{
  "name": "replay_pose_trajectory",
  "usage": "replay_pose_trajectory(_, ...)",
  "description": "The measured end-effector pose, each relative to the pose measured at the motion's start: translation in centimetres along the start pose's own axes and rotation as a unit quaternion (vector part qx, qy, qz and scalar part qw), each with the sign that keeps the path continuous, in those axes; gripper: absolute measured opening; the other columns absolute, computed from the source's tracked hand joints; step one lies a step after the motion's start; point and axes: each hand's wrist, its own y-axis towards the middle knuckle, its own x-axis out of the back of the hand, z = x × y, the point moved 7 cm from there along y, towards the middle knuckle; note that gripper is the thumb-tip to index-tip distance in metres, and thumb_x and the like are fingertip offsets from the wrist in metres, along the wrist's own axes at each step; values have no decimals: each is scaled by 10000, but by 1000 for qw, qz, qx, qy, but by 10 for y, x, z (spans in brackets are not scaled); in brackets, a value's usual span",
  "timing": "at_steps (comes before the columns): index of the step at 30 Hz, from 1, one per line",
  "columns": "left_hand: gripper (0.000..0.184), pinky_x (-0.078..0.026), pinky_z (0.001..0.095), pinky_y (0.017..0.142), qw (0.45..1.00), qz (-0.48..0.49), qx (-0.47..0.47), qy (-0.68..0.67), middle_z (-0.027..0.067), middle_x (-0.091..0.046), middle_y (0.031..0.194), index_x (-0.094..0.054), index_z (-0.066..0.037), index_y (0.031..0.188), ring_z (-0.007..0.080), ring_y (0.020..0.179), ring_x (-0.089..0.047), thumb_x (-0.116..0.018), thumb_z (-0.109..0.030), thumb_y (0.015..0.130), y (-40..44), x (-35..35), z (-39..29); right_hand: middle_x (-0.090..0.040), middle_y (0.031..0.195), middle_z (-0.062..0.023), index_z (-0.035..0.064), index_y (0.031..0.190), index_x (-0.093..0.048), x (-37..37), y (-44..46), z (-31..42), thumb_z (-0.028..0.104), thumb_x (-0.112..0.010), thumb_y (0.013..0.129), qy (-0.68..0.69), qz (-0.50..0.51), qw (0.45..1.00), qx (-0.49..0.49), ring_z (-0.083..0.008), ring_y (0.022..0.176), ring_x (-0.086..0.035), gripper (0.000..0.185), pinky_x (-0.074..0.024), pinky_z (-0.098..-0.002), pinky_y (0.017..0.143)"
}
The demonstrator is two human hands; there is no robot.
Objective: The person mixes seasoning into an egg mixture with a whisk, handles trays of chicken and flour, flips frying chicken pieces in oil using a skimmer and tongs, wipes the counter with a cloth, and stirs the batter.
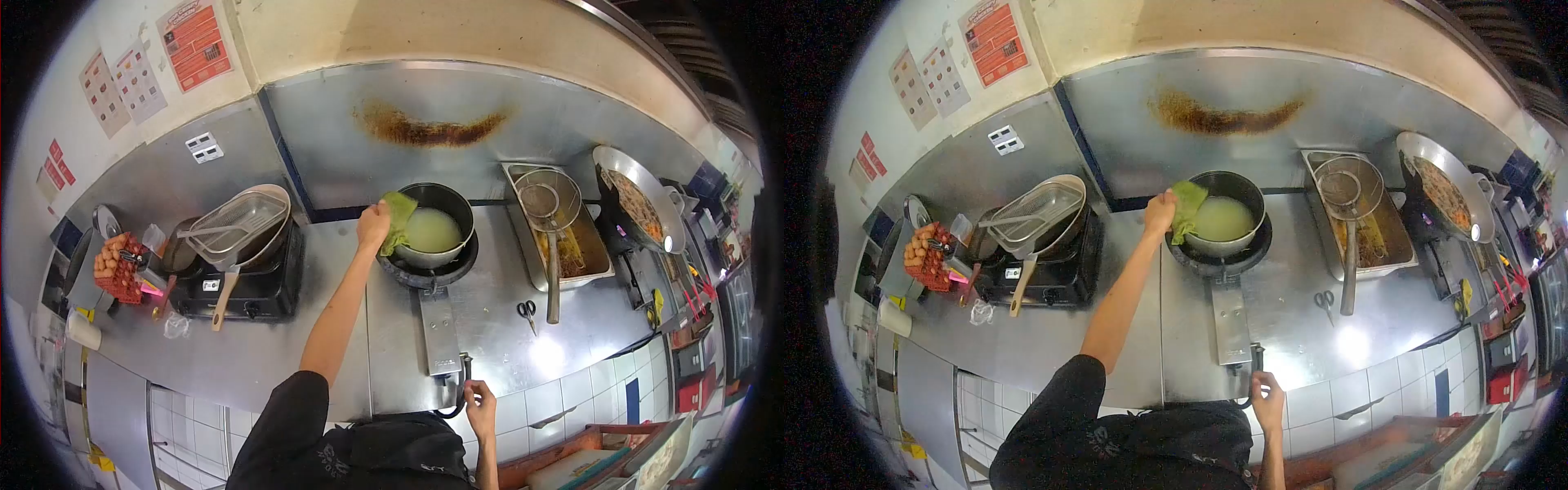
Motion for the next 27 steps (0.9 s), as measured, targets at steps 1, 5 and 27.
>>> replay_pose_trajectory(1,576,-475,406,905,989,-67,-5,129,218,-608,1184,-551,-22,1250,322,1147,-568,-577,-449,866,15,1,9,-665,849,-71,9,991,-624,4,2,-4,100,-576,916,0,5,1000,0,-142,799,-622,128,-494,-296,753)
replay_pose_trajectory(5,597,-496,388,884,988,5,-22,153,194,-653,1107,-630,-20,1128,332,1068,-614,-686,-468,738,101,-37,95,-664,876,-79,-14,980,-611,14,7,-25,98,-568,928,18,35,999,-14,-158,832,-630,131,-492,-305,757)
replay_pose_trajectory(27,504,-453,400,949,989,34,18,142,213,-528,1269,-543,59,1210,277,1139,-524,-646,-165,771,-113,275,-132,-611,760,-30,11,970,-617,-206,52,68,138,-570,931,98,362,922,99,-104,683,-575,142,-462,-249,631)
